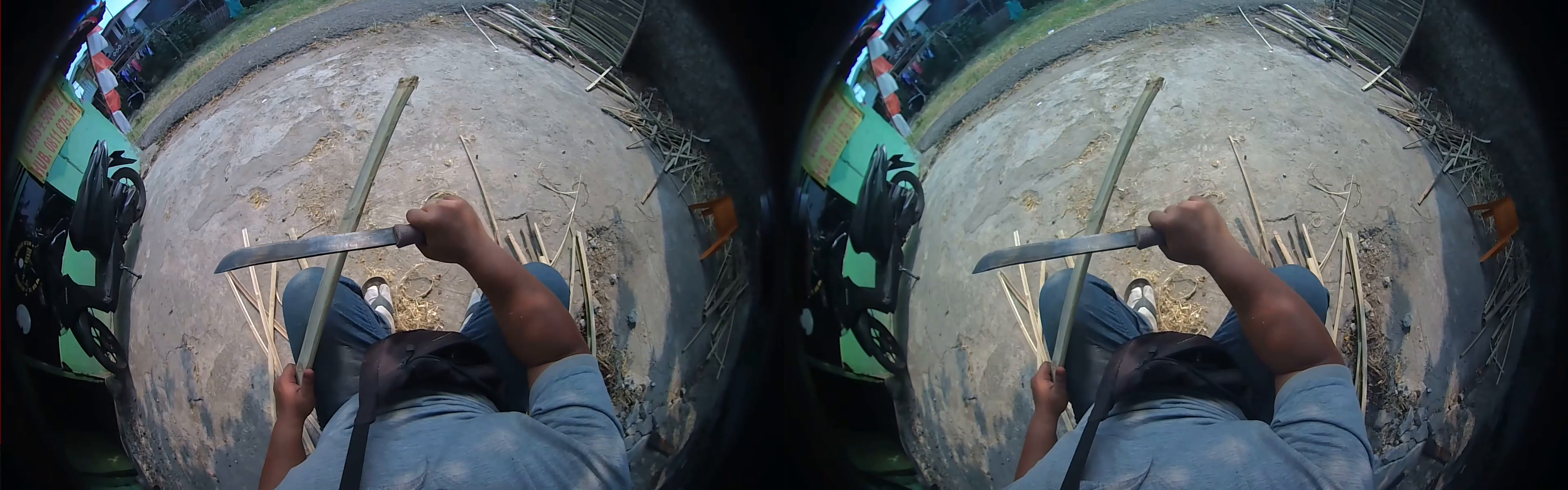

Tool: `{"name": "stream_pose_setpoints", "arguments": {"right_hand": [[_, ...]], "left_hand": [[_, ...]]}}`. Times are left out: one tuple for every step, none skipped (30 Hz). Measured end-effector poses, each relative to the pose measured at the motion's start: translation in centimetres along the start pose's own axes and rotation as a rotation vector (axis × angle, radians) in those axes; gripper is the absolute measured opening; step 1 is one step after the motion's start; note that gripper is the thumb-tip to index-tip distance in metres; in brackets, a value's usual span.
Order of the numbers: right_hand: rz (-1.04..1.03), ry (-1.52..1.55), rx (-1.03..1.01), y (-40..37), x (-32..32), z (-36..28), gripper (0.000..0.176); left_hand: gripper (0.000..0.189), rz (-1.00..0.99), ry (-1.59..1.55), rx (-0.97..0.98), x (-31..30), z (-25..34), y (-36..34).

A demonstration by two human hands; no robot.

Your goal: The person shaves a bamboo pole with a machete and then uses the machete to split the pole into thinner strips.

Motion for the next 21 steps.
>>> {"name": "stream_pose_setpoints", "arguments": {"right_hand": [[0.004, -0.002, 0.01, 0.2, 0.1, 0.5, 0.012], [0.031, 0.038, 0.049, 0.7, 0.4, 1.8, 0.015], [0.023, 0.127, 0.166, 1.0, 0.5, 3.2, 0.017], [0.023, 0.212, 0.28, 1.5, 0.3, 4.7, 0.019], [0.03, 0.196, 0.294, 1.7, 0.0, 5.0, 0.021], [0.034, 0.184, 0.312, 1.6, -0.3, 5.1, 0.022], [0.038, 0.173, 0.333, 1.4, -0.4, 5.2, 0.023], [0.037, 0.188, 0.303, 1.2, -0.5, 4.9, 0.022], [0.035, 0.203, 0.277, 0.9, -0.7, 4.3, 0.022], [0.031, 0.218, 0.254, 0.5, -0.8, 3.8, 0.021], [0.06, 0.219, 0.192, 0.1, -1.2, 2.9, 0.017], [0.045, 0.151, 0.138, -0.2, -0.7, 2.0, 0.011], [0.016, 0.098, 0.065, -0.5, -0.4, 1.0, 0.01], [-0.012, 0.045, -0.01, -0.8, 0.0, -0.2, 0.009], [0.002, 0.0, -0.084, -1.0, 0.2, -1.4, 0.008], [-0.017, -0.034, -0.091, -0.9, 0.2, -1.6, 0.009], [-0.038, -0.064, -0.101, -0.8, 0.3, -1.9, 0.009], [-0.06, -0.092, -0.112, -0.8, 0.7, -2.2, 0.009], [0.003, -0.017, -0.066, -0.5, 0.7, -1.1, 0.009], [0.025, 0.047, -0.026, -0.1, 0.7, 0.4, 0.015], [0.021, 0.121, 0.083, 0.7, 0.6, 2.1, 0.015]], "left_hand": [[0.084, 0.004, 0.008, -0.003, -0.2, 0.0, -0.2], [0.084, 0.007, 0.01, -0.01, -0.3, 0.0, -0.6], [0.085, 0.012, 0.01, -0.009, -0.3, 0.1, -0.6], [0.085, 0.023, 0.006, 0.0, -0.3, 0.3, -0.2], [0.085, 0.02, 0.015, 0.001, -0.3, 0.3, 0.0], [0.085, 0.015, 0.025, 0.001, -0.3, 0.1, -0.2], [0.085, 0.005, 0.039, -0.001, -0.4, -0.1, -0.3], [0.083, 0.002, 0.03, 0.002, -0.4, -0.2, -0.4], [0.081, -0.004, 0.022, 0.006, -0.4, -0.2, -0.4], [0.079, -0.016, 0.014, 0.008, -0.3, -0.2, -0.3], [0.079, -0.003, 0.0, 0.026, -0.4, 0.2, -0.2], [0.079, 0.008, -0.016, 0.042, -0.5, 1.1, -0.1], [0.079, 0.021, -0.033, 0.058, -0.5, 1.6, 0.1], [0.079, 0.014, -0.02, 0.053, -0.4, 1.3, 0.1], [0.08, 0.01, -0.007, 0.046, -0.3, 1.0, 0.1], [0.08, 0.009, 0.007, 0.037, -0.3, 0.7, 0.1], [0.08, 0.006, 0.011, 0.042, -0.2, 0.5, 0.1], [0.08, 0.004, 0.017, 0.043, -0.3, 0.6, 0.3], [0.08, 0.001, 0.025, 0.04, -0.5, 0.6, 0.1], [0.08, 0.008, 0.028, 0.032, -0.5, 0.3, -0.3], [0.081, 0.02, 0.028, 0.03, -0.3, 0.1, -0.3]]}}
Point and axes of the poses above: each hand's wrist, its own y-axis towards the middle knuckle, its own x-axis out of the palm, z = x × y, the point moved 10 cm from there along y, towards the middle knuckle, and after that the axes turned 12 degrees about x, right-handed, at the moved point
